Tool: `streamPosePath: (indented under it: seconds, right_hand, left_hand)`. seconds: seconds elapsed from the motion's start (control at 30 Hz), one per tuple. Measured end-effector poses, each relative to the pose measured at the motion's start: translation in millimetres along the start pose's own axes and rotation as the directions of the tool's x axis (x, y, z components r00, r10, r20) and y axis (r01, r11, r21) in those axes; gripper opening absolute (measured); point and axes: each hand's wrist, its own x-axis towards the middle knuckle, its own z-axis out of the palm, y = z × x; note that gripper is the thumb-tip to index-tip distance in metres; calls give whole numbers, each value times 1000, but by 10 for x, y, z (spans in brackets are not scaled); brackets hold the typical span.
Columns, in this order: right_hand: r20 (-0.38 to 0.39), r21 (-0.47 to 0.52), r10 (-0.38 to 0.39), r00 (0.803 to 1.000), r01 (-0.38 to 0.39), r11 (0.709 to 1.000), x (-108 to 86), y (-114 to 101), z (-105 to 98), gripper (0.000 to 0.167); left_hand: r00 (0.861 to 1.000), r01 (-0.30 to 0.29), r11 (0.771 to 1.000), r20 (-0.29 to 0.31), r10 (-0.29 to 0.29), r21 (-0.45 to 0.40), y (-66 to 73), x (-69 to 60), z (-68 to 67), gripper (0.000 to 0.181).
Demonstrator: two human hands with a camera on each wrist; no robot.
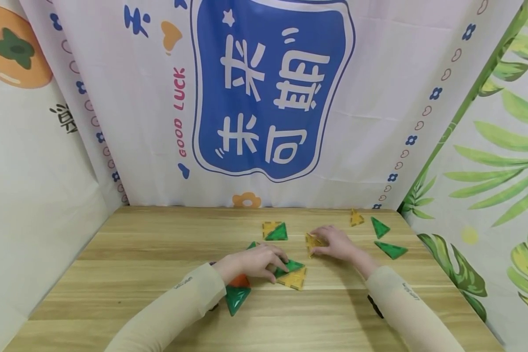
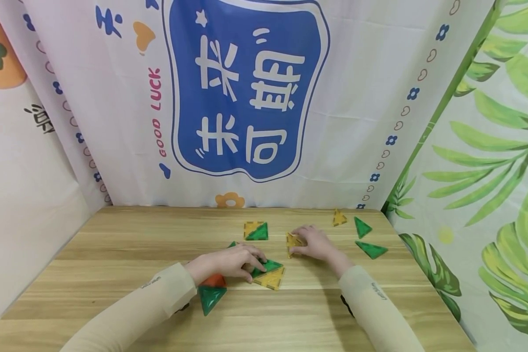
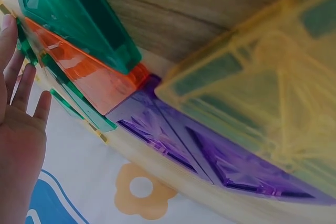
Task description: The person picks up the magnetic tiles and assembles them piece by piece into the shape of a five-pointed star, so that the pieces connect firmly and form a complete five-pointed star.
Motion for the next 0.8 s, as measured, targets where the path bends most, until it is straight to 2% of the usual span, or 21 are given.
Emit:
streamPosePath:
  seconds: [0.1, 0.2, 0.4, 0.6, 0.8]
  right_hand:
    - [-53, 28, 59, 997, -58, 998, -11, 145, -101, 60]
    - [-84, 45, 152, 985, -149, 988, -51, 348, -205, 60]
    - [-73, 10, 313, 947, -314, 950, -151, 701, -308, 65]
    - [-46, -30, 343, 938, -344, 938, -185, 823, -313, 69]
    - [19, -49, 354, 935, -353, 934, -192, 852, -322, 69]
  left_hand:
    - [1000, 15, 1000, -6, -15, -23, -19, 11, 8, 41]
    - [999, 39, 997, -27, -41, -72, -34, 37, 25, 40]
    - [991, 115, 985, -59, -123, -128, -50, 179, 38, 52]
    - [977, 200, 975, -57, -206, -101, -70, 367, 46, 66]
    - [969, 243, 966, -21, -246, -87, -44, 541, 24, 75]
